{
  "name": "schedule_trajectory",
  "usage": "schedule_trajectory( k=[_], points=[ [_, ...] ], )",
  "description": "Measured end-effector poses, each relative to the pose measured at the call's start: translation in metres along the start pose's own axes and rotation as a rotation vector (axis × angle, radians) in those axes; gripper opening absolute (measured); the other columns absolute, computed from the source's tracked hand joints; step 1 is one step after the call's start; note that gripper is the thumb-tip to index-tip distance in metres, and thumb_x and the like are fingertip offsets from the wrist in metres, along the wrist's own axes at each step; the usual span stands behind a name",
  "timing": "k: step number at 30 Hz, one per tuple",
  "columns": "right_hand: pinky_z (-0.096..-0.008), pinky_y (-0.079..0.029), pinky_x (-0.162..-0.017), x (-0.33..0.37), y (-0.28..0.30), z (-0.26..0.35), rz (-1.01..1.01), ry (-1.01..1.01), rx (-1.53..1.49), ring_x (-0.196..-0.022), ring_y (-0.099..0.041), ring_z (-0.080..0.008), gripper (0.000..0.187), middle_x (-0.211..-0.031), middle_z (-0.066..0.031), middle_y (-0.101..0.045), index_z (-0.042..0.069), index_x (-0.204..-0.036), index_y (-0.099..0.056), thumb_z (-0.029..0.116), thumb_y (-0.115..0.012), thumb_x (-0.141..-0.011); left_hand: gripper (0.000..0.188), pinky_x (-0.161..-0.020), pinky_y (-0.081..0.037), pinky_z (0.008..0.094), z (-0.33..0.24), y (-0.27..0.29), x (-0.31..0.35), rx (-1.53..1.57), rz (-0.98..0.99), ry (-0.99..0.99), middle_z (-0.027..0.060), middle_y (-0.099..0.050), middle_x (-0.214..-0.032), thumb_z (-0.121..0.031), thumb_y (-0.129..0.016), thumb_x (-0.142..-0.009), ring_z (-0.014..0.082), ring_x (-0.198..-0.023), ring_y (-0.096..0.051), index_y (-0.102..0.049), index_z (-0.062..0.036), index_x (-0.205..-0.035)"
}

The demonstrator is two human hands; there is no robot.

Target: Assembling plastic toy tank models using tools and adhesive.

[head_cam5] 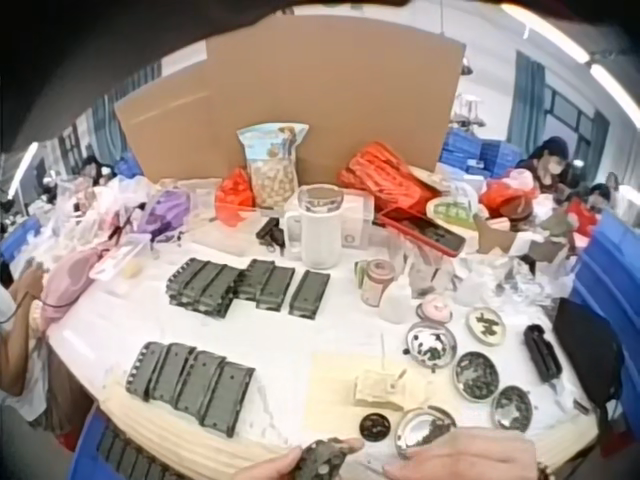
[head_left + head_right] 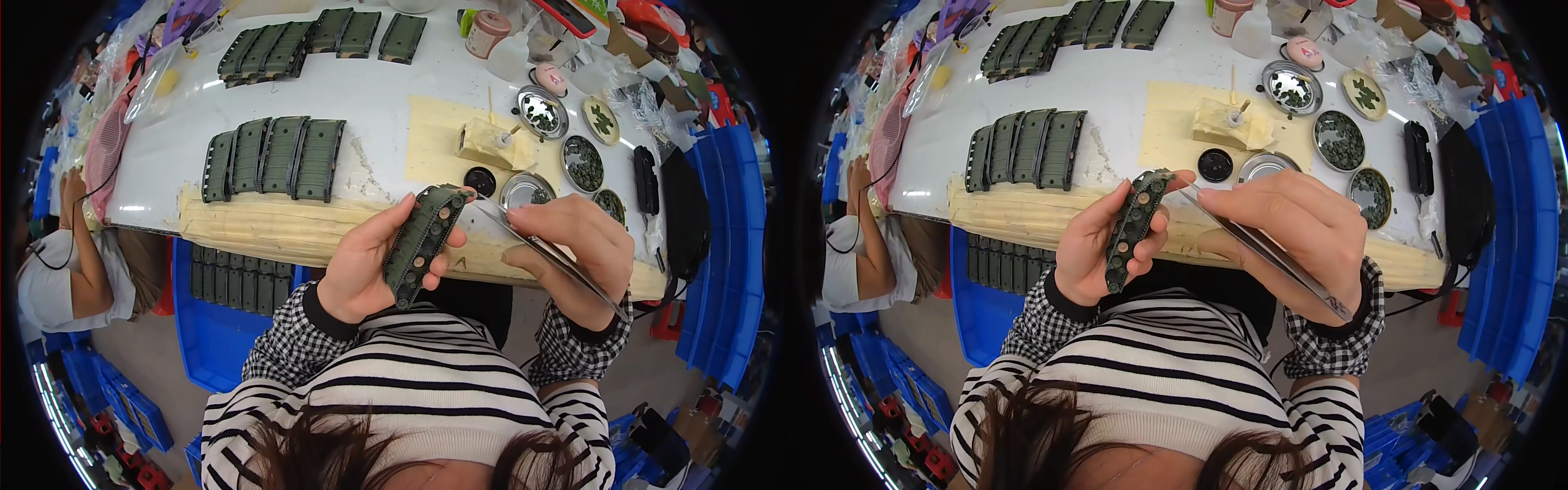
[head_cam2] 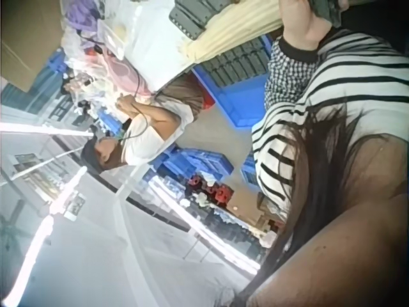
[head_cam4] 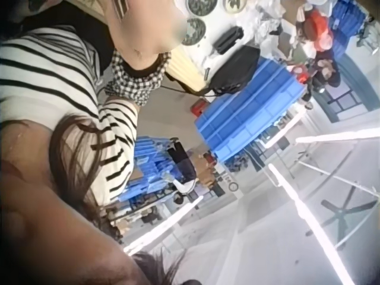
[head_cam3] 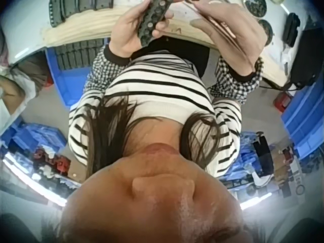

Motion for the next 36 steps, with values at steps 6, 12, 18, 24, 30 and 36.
schedule_trajectory(
  k=[6,12,18,24,30,36],
  points=[
    [-0.0312,-0.052,-0.065,-0.003,-0.002,0.001,0.01,0.063,0.027,-0.074,-0.066,-0.0252,0.036,-0.081,-0.0108,-0.067,0.003,-0.099,-0.071,0.005,-0.08,-0.064,0.056,-0.055,-0.058,0.0271,0.001,-0.002,0.001,0.012,-0.016,0.016,0.0171,-0.06,-0.096,-0.033,-0.024,-0.104,0.0194,-0.072,-0.059,-0.012,0.0005,-0.147],
    [-0.0304,-0.052,-0.064,-0.005,-0.005,0.0,0.007,0.112,0.025,-0.073,-0.066,-0.0252,0.033,-0.079,-0.0101,-0.066,0.003,-0.096,-0.071,0.005,-0.08,-0.064,0.055,-0.054,-0.058,0.0271,0.001,0.003,0.002,0.016,-0.045,0.026,0.018,-0.059,-0.096,-0.033,-0.024,-0.104,0.0202,-0.072,-0.059,-0.013,-0.001,-0.147],
    [-0.0347,-0.055,-0.076,-0.006,-0.005,0.0,0.076,0.102,0.013,-0.077,-0.067,-0.0244,0.028,-0.081,-0.0093,-0.067,0.0,-0.09,-0.07,0.007,-0.079,-0.064,0.05,-0.06,-0.053,0.0272,0.002,0.004,0.002,-0.015,0.022,0.05,0.0169,-0.063,-0.101,-0.034,-0.027,-0.104,0.0181,-0.073,-0.061,-0.036,-0.0012,-0.141],
    [-0.0371,-0.057,-0.081,-0.009,-0.005,0.002,0.145,0.177,-0.002,-0.076,-0.067,-0.024,0.027,-0.083,-0.0093,-0.067,0.0,-0.091,-0.07,0.006,-0.077,-0.066,0.049,-0.058,-0.051,0.0258,0.004,0.005,0.003,0.02,0.037,0.096,0.0158,-0.064,-0.1,-0.033,-0.029,-0.104,0.0172,-0.072,-0.06,-0.035,-0.0019,-0.142],
    [-0.0369,-0.057,-0.079,-0.008,-0.005,-0.001,0.131,0.182,0.013,-0.075,-0.067,-0.025,0.03,-0.08,-0.01,-0.067,0.0,-0.091,-0.07,0.007,-0.079,-0.064,0.053,-0.05,-0.054,0.0243,0.003,0.007,0.001,0.027,-0.057,0.048,0.0163,-0.061,-0.094,-0.031,-0.025,-0.104,0.0186,-0.069,-0.061,-0.017,-0.0002,-0.147],
    [-0.0306,-0.054,-0.067,-0.004,0.013,-0.009,-0.011,0.105,-0.07,-0.071,-0.067,-0.0233,0.03,-0.077,-0.0085,-0.068,0.002,-0.092,-0.071,0.007,-0.081,-0.064,0.055,-0.074,-0.055,0.0339,-0.014,-0.01,0.007,-0.424,0.056,-0.246,0.0193,-0.061,-0.109,-0.036,-0.03,-0.104,0.0208,-0.082,-0.063,-0.026,-0.0019,-0.146]
  ],
)
Point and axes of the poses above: each hand's wrist, its own x-axis away from the middle knuckle, its own y-axis out of the back of the hand, z = x × y, the point moved 6 cm from there along -x, towards the middle knuckle
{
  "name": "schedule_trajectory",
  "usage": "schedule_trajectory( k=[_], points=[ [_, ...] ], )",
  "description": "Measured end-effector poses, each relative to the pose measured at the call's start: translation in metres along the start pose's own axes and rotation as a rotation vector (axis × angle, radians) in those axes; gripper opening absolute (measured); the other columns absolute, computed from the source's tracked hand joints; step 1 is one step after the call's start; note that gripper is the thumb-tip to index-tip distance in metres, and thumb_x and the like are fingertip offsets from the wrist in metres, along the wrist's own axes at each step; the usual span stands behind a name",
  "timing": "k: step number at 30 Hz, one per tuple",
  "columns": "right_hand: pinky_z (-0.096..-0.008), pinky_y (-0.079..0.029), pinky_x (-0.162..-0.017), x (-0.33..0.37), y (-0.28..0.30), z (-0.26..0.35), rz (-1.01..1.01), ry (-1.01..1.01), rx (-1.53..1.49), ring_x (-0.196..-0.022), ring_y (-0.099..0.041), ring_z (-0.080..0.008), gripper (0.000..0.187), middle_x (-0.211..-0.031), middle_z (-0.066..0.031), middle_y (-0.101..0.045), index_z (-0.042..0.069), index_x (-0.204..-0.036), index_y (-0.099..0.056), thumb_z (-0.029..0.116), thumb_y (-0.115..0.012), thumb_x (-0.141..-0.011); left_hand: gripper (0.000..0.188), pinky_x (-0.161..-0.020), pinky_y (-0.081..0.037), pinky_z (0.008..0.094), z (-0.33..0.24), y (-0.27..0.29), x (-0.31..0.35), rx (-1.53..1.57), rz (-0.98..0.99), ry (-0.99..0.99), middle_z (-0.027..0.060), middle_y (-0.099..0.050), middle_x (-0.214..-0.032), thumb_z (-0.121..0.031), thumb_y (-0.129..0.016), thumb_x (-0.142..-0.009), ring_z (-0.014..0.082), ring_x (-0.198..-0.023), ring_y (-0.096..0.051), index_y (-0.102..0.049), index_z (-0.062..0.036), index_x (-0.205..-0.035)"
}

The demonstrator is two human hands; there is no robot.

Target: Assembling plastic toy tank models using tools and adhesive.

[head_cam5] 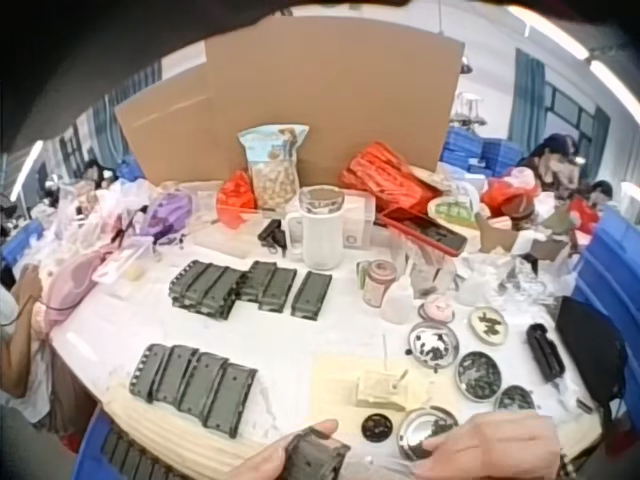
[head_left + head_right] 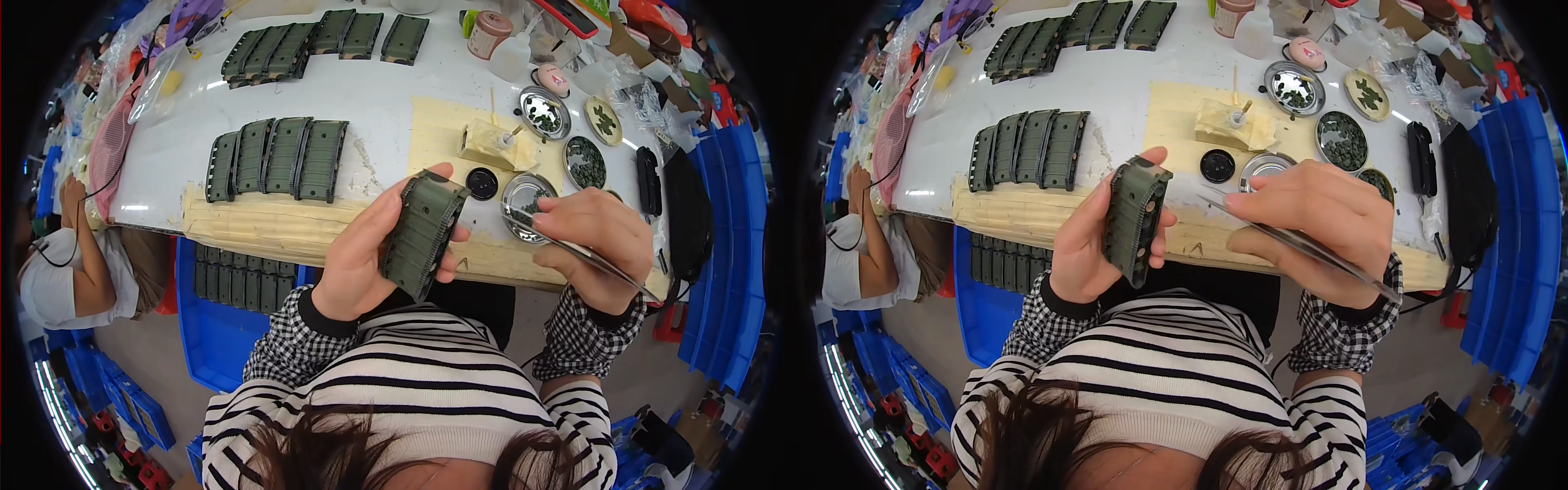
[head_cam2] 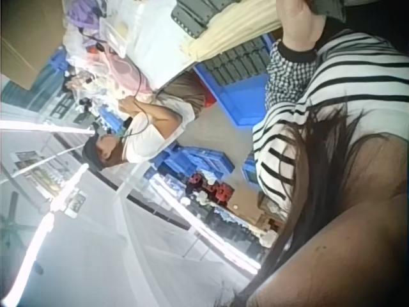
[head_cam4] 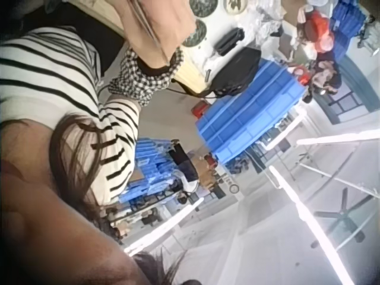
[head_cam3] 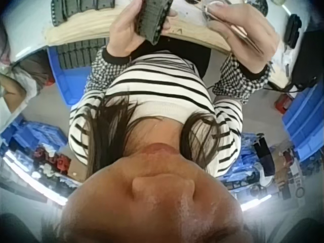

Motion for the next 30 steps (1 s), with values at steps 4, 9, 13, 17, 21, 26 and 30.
schedule_trajectory(
  k=[4,9,13,17,21,26,30],
  points=[
    [-0.0289,-0.052,-0.068,0.02,0.004,-0.013,-0.16,-0.194,-0.137,-0.074,-0.068,-0.0216,0.026,-0.082,-0.0123,-0.07,-0.003,-0.099,-0.069,0.006,-0.075,-0.075,0.067,-0.091,-0.05,0.0426,-0.01,-0.001,0.003,-0.421,-0.027,-0.249,0.0215,-0.056,-0.12,-0.04,-0.039,-0.101,0.0282,-0.103,-0.061,-0.013,-0.0001,-0.149],
    [-0.0292,-0.05,-0.076,0.031,-0.024,-0.015,-0.295,-0.286,-0.278,-0.085,-0.067,-0.0209,0.022,-0.095,-0.016,-0.07,-0.004,-0.107,-0.065,0.002,-0.063,-0.087,0.067,-0.101,-0.042,0.0482,-0.004,0.013,0.004,-0.601,0.111,-0.316,0.0211,-0.051,-0.13,-0.036,-0.042,-0.101,0.0333,-0.121,-0.052,-0.011,0.0,-0.149],
    [-0.0291,-0.048,-0.082,0.029,-0.04,-0.01,-0.308,-0.313,-0.357,-0.09,-0.065,-0.0197,0.027,-0.1,-0.0141,-0.068,-0.002,-0.106,-0.064,-0.008,-0.067,-0.08,0.065,-0.104,-0.039,0.0465,-0.001,0.013,0.004,-0.624,0.179,-0.296,0.0189,-0.05,-0.133,-0.033,-0.042,-0.101,0.032,-0.123,-0.051,-0.014,0.0004,-0.149],
    [-0.0282,-0.049,-0.081,0.026,-0.049,-0.01,-0.287,-0.297,-0.443,-0.089,-0.065,-0.0186,0.028,-0.101,-0.0135,-0.068,-0.002,-0.106,-0.063,-0.011,-0.066,-0.08,0.057,-0.11,-0.029,0.0319,-0.004,0.009,0.004,-0.65,0.275,-0.268,0.015,-0.035,-0.148,-0.025,-0.042,-0.102,0.0188,-0.132,-0.039,-0.022,0.0045,-0.147],
    [-0.0273,-0.049,-0.081,0.028,-0.05,-0.01,-0.274,-0.295,-0.436,-0.089,-0.065,-0.018,0.027,-0.101,-0.013,-0.068,-0.002,-0.105,-0.063,-0.011,-0.066,-0.08,0.057,-0.109,-0.029,0.0318,-0.006,0.003,0.006,-0.694,0.247,-0.271,0.0146,-0.037,-0.147,-0.025,-0.042,-0.102,0.0188,-0.132,-0.04,-0.023,0.0045,-0.147],
    [-0.0283,-0.049,-0.083,0.026,-0.044,-0.006,-0.408,-0.316,-0.624,-0.094,-0.065,-0.0184,0.025,-0.102,-0.0135,-0.068,-0.002,-0.106,-0.063,-0.003,-0.069,-0.082,0.063,-0.106,-0.036,0.038,-0.001,0.006,0.005,-0.639,0.205,-0.232,0.0169,-0.05,-0.133,-0.03,-0.044,-0.101,0.0254,-0.122,-0.052,-0.019,0.0037,-0.148],
    [-0.0355,-0.049,-0.09,0.029,-0.039,0.002,-0.399,-0.365,-0.51,-0.1,-0.065,-0.0241,0.03,-0.105,-0.0133,-0.067,0.0,-0.109,-0.063,0.007,-0.073,-0.081,0.06,-0.107,-0.034,0.0365,-0.002,0.002,0.005,-0.652,0.215,-0.202,0.0165,-0.047,-0.137,-0.027,-0.043,-0.101,0.0237,-0.124,-0.049,-0.021,0.0036,-0.147]
  ],
)
Point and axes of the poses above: each hand's wrist, its own x-axis away from the middle knuckle, its own y-axis out of the back of the hand, z = x × y, the point moved 6 cm from there along -x, towards the middle knuckle
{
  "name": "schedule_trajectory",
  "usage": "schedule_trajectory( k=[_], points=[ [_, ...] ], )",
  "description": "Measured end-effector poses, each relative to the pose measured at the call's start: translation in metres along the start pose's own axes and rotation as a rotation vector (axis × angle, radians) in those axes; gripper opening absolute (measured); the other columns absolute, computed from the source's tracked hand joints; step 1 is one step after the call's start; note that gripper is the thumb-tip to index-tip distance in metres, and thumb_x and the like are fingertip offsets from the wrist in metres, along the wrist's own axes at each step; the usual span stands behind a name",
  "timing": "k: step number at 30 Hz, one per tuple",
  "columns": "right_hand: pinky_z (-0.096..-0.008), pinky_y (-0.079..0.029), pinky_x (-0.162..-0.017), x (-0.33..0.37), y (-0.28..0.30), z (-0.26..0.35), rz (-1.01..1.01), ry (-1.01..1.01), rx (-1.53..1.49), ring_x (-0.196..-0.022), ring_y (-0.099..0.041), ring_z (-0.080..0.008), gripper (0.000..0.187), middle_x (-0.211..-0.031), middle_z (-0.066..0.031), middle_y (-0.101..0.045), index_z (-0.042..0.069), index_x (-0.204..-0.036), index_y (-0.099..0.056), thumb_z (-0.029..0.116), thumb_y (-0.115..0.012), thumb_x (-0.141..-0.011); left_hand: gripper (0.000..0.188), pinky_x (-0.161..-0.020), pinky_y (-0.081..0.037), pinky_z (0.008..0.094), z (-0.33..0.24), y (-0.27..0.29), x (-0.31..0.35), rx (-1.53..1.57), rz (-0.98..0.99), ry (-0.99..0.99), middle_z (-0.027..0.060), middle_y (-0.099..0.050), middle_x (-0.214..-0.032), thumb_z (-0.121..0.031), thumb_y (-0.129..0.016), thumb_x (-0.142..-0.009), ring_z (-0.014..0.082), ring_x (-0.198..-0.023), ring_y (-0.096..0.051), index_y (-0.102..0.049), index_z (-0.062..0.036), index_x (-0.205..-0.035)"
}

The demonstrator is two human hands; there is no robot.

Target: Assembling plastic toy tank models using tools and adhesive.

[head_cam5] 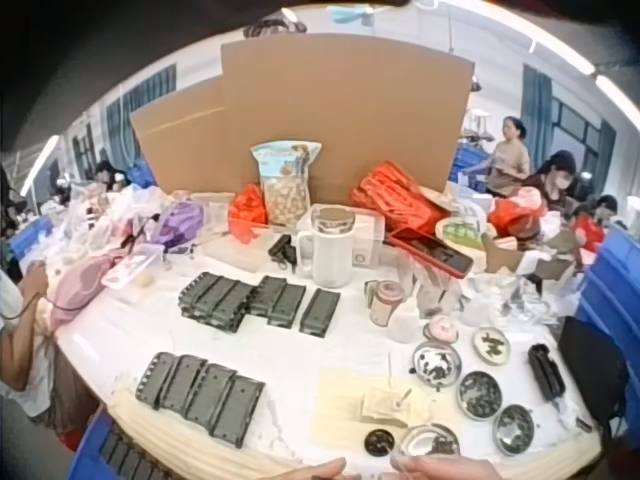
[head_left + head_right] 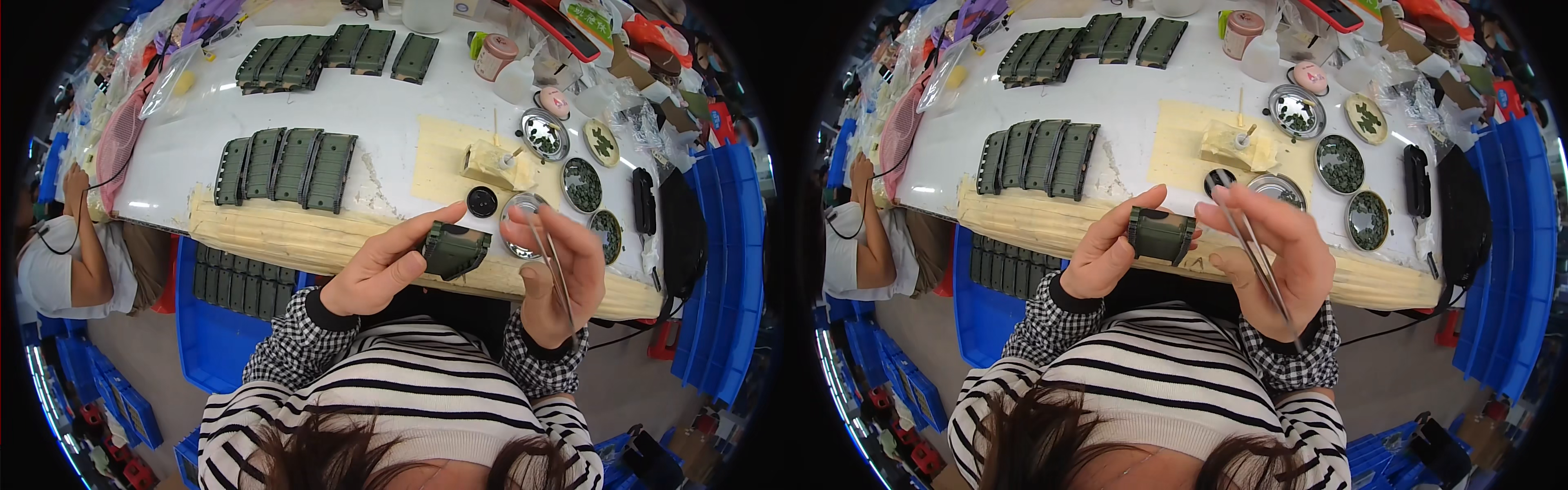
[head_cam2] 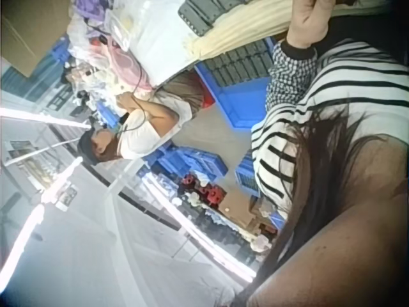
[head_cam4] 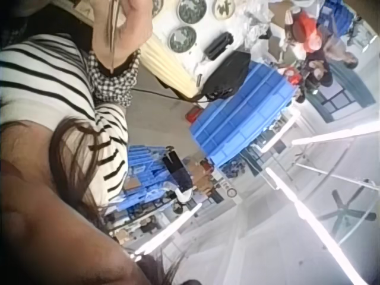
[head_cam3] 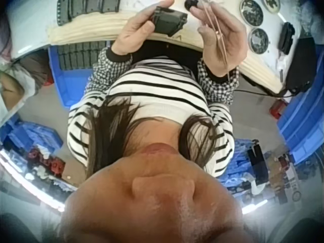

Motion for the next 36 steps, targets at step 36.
schedule_trajectory(
  k=[36],
  points=[
    [-0.0425,-0.052,-0.094,-0.007,-0.026,0.02,0.307,0.326,0.449,-0.098,-0.067,-0.0273,0.023,-0.097,-0.0118,-0.067,0.002,-0.098,-0.068,0.005,-0.075,-0.076,0.05,-0.11,-0.029,0.0325,0.003,-0.006,0.002,-0.128,-0.019,-0.14,0.0174,-0.038,-0.147,-0.005,-0.042,-0.097,0.0226,-0.134,-0.039,-0.029,0.0053,-0.145]
  ],
)
Point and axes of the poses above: each hand's wrist, its own x-axis away from the middle knuckle, its own y-axis out of the back of the hand, z = x × y, the point moved 6 cm from there along -x, towards the middle knuckle
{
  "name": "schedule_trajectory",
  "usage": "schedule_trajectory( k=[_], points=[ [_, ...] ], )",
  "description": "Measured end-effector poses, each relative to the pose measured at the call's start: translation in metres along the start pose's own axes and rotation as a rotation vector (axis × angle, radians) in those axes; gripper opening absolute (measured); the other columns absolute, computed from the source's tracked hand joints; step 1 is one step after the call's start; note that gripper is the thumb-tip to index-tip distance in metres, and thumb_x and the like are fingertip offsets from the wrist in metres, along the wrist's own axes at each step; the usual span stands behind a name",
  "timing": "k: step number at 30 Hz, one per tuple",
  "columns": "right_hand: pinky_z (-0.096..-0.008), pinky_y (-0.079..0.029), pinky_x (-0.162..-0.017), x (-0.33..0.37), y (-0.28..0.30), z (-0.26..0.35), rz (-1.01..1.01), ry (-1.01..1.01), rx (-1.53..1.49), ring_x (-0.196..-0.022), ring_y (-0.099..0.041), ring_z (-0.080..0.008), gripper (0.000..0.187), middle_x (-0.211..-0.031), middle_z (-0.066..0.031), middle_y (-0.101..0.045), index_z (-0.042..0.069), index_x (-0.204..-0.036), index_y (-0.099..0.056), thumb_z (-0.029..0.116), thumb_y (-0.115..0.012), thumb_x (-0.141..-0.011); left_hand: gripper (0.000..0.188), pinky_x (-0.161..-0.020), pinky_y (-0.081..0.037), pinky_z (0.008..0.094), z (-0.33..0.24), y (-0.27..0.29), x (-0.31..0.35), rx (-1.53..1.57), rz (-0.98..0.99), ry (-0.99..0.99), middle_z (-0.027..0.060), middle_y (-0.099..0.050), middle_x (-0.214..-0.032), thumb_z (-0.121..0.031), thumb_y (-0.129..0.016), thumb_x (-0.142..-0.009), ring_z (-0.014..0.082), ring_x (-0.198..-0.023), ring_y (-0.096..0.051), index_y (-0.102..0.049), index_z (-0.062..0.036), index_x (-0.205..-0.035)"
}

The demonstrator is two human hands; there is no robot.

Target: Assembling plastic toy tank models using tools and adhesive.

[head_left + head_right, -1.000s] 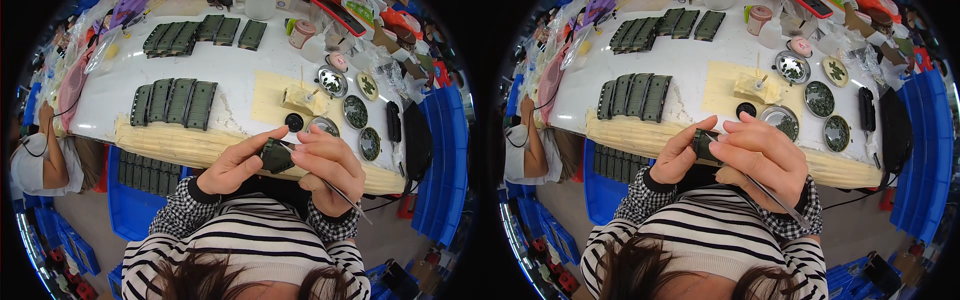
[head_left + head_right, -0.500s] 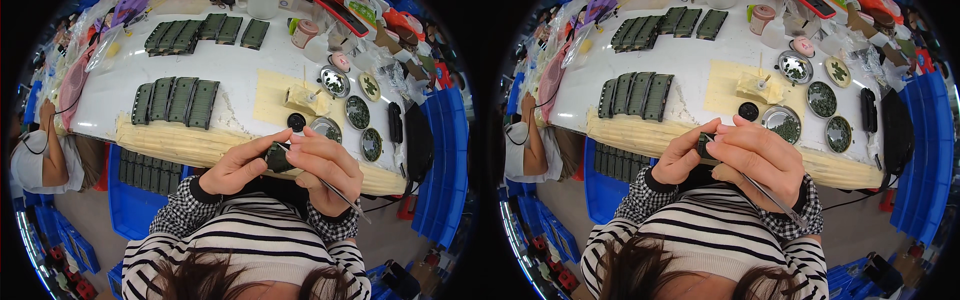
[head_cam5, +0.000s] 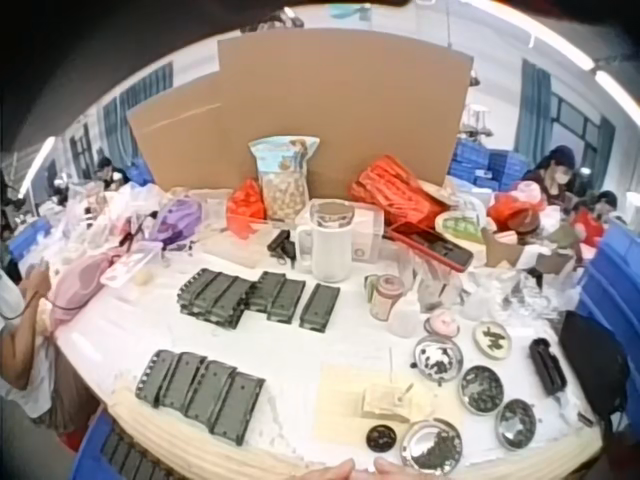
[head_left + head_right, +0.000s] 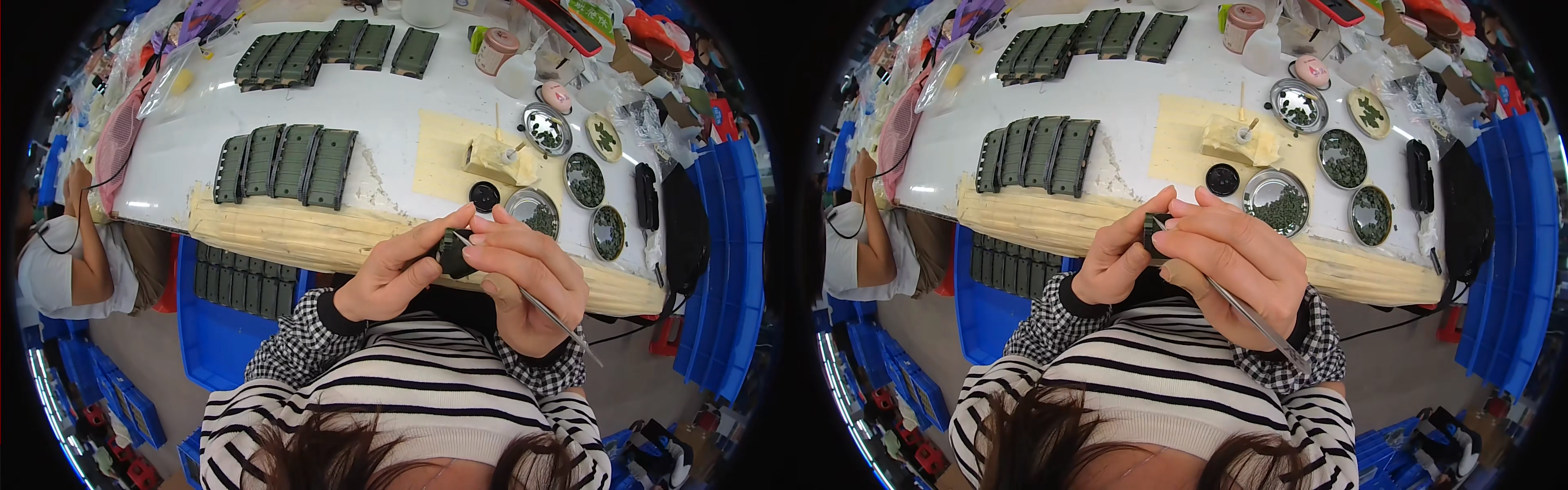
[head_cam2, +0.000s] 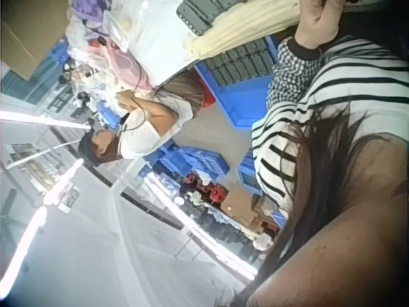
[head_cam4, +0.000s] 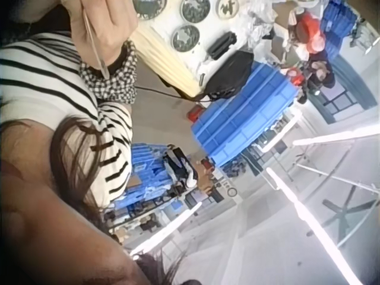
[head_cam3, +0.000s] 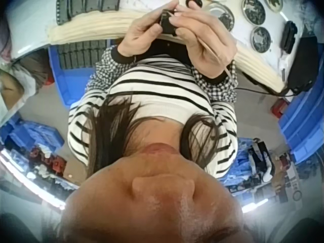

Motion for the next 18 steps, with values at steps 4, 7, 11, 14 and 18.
schedule_trajectory(
  k=[4,7,11,14,18],
  points=[
    [-0.0424,-0.052,-0.093,0.002,-0.002,-0.001,-0.031,-0.001,0.007,-0.096,-0.068,-0.0277,0.021,-0.096,-0.0119,-0.067,0.001,-0.097,-0.069,0.005,-0.074,-0.077,0.05,-0.109,-0.029,0.0317,0.001,0.0,0.0,0.001,-0.004,-0.04,0.0161,-0.037,-0.147,-0.007,-0.042,-0.098,0.0207,-0.133,-0.039,-0.028,0.0044,-0.145],
    [-0.042,-0.053,-0.092,0.0,0.0,-0.006,-0.053,-0.024,-0.032,-0.094,-0.068,-0.0268,0.02,-0.096,-0.0117,-0.068,0.001,-0.097,-0.069,0.005,-0.073,-0.078,0.051,-0.109,-0.029,0.0311,-0.002,0.002,-0.003,0.007,0.002,0.045,0.0148,-0.036,-0.148,-0.011,-0.041,-0.1,0.0188,-0.132,-0.039,-0.027,0.0046,-0.146],
    [-0.045,-0.051,-0.092,0.004,0.013,-0.017,-0.26,-0.049,-0.274,-0.091,-0.067,-0.0266,0.02,-0.096,-0.0147,-0.068,-0.002,-0.097,-0.067,0.017,-0.061,-0.092,0.062,-0.106,-0.037,0.0399,0.003,0.003,-0.001,0.122,-0.004,0.146,0.0177,-0.044,-0.141,-0.027,-0.043,-0.101,0.0264,-0.127,-0.047,-0.016,0.0015,-0.149],
    [-0.0467,-0.049,-0.093,0.011,0.02,-0.027,-0.384,-0.088,-0.358,-0.092,-0.064,-0.0259,0.035,-0.094,-0.0179,-0.067,-0.003,-0.098,-0.065,0.028,-0.048,-0.099,0.068,-0.105,-0.039,0.0438,0.006,0.005,-0.002,0.148,-0.014,0.127,0.0198,-0.05,-0.135,-0.034,-0.042,-0.101,0.0295,-0.125,-0.05,-0.009,0.0,-0.15],
    [-0.0465,-0.048,-0.094,0.016,0.019,-0.036,-0.425,-0.157,-0.372,-0.09,-0.062,-0.0237,0.037,-0.091,-0.0174,-0.068,-0.003,-0.096,-0.065,0.029,-0.048,-0.099,0.07,-0.101,-0.044,0.0435,0.007,0.006,-0.002,0.233,-0.095,0.17,0.021,-0.053,-0.127,-0.039,-0.04,-0.101,0.0287,-0.119,-0.054,-0.01,-0.0006,-0.15]
  ],
)
Point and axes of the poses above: each hand's wrist, its own x-axis away from the middle knuckle, its own y-axis out of the back of the hand, z = x × y, the point moved 6 cm from there along -x, towards the middle knuckle
